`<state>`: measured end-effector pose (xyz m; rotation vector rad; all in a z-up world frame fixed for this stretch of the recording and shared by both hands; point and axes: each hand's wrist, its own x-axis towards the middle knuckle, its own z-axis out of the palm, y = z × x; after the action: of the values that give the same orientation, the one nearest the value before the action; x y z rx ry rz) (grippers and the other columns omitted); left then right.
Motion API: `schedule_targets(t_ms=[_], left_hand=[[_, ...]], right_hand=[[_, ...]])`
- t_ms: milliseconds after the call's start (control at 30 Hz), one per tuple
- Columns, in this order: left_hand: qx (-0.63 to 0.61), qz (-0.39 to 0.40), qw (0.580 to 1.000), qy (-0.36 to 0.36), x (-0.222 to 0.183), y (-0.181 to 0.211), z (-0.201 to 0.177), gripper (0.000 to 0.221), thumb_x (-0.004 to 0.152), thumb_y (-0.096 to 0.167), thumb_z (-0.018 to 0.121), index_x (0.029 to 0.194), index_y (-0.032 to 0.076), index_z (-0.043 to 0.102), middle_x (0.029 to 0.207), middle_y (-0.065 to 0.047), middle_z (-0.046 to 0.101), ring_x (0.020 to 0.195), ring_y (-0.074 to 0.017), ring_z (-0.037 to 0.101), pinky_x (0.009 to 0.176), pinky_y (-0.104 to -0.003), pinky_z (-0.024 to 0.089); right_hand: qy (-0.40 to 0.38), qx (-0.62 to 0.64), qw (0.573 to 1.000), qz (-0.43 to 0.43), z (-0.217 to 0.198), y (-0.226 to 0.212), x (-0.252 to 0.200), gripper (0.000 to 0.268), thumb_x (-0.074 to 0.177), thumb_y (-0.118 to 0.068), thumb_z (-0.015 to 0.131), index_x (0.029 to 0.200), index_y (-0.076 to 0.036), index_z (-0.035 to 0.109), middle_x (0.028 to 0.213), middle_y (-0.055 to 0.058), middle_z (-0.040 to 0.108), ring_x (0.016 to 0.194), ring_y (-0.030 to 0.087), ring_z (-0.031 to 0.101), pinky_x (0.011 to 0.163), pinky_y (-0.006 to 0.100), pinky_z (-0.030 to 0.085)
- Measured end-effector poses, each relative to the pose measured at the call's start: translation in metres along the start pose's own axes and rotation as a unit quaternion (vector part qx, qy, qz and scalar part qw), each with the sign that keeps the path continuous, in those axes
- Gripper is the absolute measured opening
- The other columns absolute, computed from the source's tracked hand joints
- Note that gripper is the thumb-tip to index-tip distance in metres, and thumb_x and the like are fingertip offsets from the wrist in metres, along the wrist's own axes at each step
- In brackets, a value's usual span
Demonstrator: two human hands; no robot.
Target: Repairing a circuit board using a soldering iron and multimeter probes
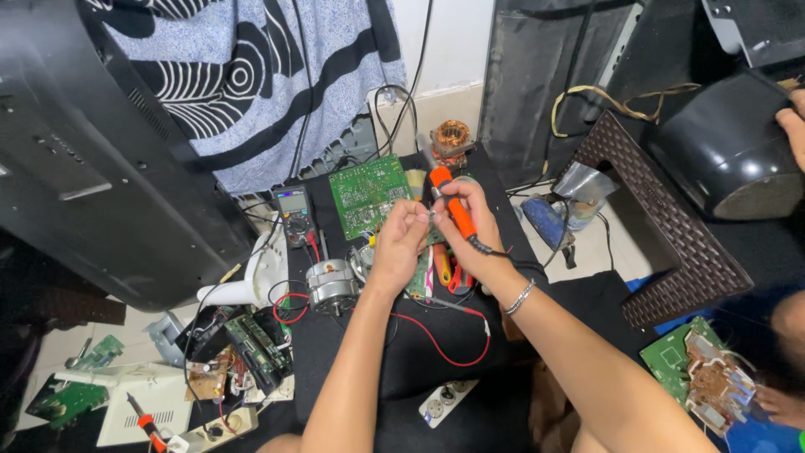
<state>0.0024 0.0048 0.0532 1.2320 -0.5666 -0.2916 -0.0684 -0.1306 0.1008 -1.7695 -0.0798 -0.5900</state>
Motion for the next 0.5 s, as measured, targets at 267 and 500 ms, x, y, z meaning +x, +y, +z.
schedule_targets(t_ms=[267, 500], left_hand=[[0.376, -0.047, 0.925, 0.045, -0.014, 0.034, 0.007, 0.015, 0.098, 0.033, 0.064, 0.108, 0.024, 0.072, 0.068, -0.012, 0.066, 0.078, -0.0371, 0.071, 0.075, -0.048, 0.054], [0.528, -0.080, 0.844, 0.060, -0.009, 0.006, -0.008, 0.023, 0.096, 0.042, 0.059, 0.095, 0.024, 0.073, 0.078, -0.008, 0.075, 0.090, -0.0390, 0.074, 0.080, -0.052, 0.057]], right_hand=[[0.109, -0.106, 0.988, 0.014, -0.002, -0.001, 0.000, 0.026, 0.098, -0.006, 0.065, 0.122, -0.015, 0.058, 0.095, 0.009, 0.073, 0.084, 0.025, 0.068, 0.079, 0.037, 0.054], [0.088, -0.148, 0.984, -0.040, -0.022, 0.026, -0.007, 0.024, 0.097, -0.009, 0.071, 0.120, -0.013, 0.062, 0.098, 0.014, 0.074, 0.090, 0.032, 0.072, 0.078, 0.044, 0.057]])
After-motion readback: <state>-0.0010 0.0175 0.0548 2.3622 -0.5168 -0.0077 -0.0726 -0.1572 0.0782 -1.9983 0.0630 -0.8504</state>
